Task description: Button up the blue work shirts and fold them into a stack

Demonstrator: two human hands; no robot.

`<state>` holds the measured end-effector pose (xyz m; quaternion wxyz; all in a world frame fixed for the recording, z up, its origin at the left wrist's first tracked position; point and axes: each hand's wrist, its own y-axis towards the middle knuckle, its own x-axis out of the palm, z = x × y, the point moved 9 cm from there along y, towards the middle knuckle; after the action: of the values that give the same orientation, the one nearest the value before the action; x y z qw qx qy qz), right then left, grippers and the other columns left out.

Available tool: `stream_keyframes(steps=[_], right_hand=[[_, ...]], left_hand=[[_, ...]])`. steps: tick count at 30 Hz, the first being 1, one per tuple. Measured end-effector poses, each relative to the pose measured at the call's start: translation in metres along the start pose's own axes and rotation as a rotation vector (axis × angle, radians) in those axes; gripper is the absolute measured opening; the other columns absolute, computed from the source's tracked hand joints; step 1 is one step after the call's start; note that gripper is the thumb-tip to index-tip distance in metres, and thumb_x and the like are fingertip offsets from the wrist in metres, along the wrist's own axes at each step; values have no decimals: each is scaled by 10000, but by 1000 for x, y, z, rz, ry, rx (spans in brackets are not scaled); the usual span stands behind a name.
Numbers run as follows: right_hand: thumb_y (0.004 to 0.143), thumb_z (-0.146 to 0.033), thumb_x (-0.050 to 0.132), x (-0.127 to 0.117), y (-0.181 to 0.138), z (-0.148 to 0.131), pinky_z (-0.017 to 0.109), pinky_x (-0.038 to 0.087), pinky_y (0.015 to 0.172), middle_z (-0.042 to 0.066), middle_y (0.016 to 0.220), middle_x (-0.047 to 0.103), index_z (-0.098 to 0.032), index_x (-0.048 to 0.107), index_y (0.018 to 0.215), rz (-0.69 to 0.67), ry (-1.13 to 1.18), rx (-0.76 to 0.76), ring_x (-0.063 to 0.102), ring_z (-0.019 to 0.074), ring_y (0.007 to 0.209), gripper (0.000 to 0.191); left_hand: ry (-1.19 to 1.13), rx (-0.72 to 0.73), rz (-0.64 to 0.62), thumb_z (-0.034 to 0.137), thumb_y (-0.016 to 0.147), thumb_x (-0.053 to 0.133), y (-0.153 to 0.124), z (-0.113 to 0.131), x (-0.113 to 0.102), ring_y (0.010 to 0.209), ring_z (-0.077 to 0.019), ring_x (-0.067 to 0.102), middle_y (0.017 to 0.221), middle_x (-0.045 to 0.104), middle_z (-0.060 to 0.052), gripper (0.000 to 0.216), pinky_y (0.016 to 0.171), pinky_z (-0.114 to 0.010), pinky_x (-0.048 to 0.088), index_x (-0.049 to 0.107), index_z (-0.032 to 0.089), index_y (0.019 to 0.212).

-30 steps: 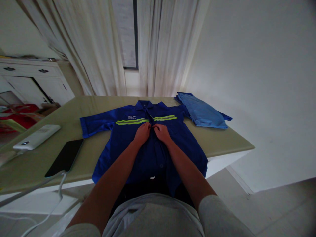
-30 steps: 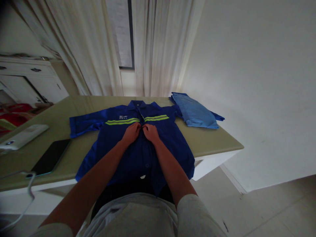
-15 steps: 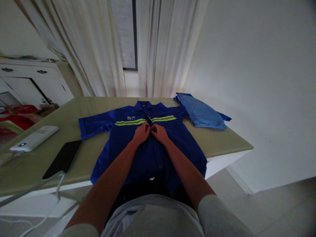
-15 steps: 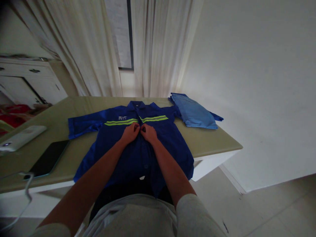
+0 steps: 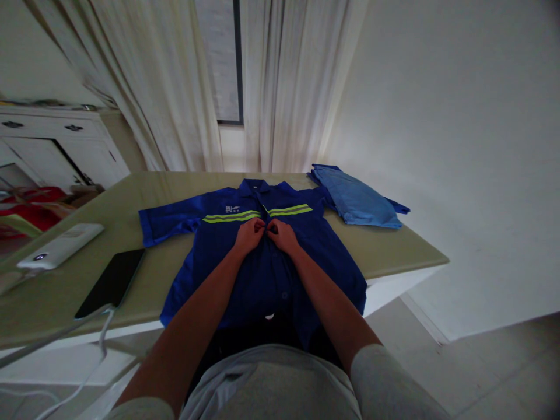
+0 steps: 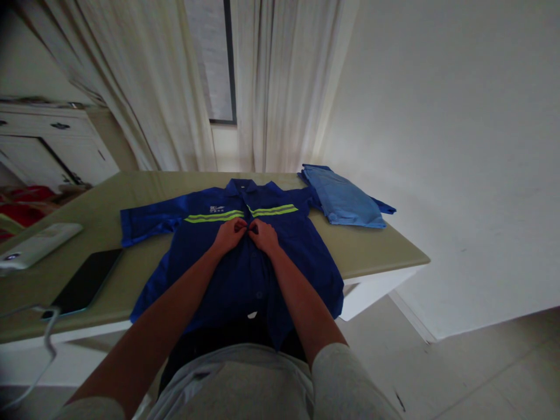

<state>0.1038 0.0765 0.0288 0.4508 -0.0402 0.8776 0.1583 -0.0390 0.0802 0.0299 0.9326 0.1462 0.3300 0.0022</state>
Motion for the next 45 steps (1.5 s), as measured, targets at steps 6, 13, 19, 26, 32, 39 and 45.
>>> stream_keyframes(steps=[6,13,19,26,32,39,45], right_hand=[[915,-287,639,1,-1,0,289,442,754,13,913,720,-261,693,1091,-4,-21,9,634,212,816,186],[919,-319,663,2,2,4,290,446,743,27,918,730,-237,702,1023,38,7,36,637,206,805,138],[926,-319,664,0,6,8,285,424,706,17,826,698,-206,718,996,56,87,35,613,184,735,143],[906,-296,656,-1,4,7,270,388,667,-2,802,681,-211,708,988,39,116,1,588,168,709,129],[902,-311,648,-1,2,2,271,410,707,8,859,702,-223,713,1014,18,65,-6,598,178,753,157],[900,-295,652,0,2,3,271,432,731,13,883,716,-228,721,1026,-3,37,11,610,182,768,159],[915,-295,652,3,3,3,277,445,759,21,918,734,-231,731,1031,-4,15,8,634,192,811,154]], left_hand=[[111,-43,42,150,852,664,-9,11,-7,915,-190,742,952,790,-7,152,877,-286,544,716,234,966],[72,-102,51,132,840,680,-8,9,-7,927,-187,749,973,797,-15,156,890,-288,544,732,226,953],[-24,-75,78,118,808,691,-4,3,-5,870,-171,744,928,783,-13,171,848,-271,558,720,207,951],[47,-72,86,205,879,683,-7,7,-3,912,-195,743,963,788,-42,111,887,-302,559,709,204,987],[76,-99,38,176,902,664,-5,5,-1,954,-198,745,1008,798,-41,103,901,-302,556,726,215,975],[49,-140,20,173,867,689,-1,-5,1,934,-194,747,995,804,-34,151,897,-288,560,769,216,987],[37,-138,34,157,853,673,-2,-2,0,917,-192,745,989,805,-40,199,880,-282,560,779,204,1015]])
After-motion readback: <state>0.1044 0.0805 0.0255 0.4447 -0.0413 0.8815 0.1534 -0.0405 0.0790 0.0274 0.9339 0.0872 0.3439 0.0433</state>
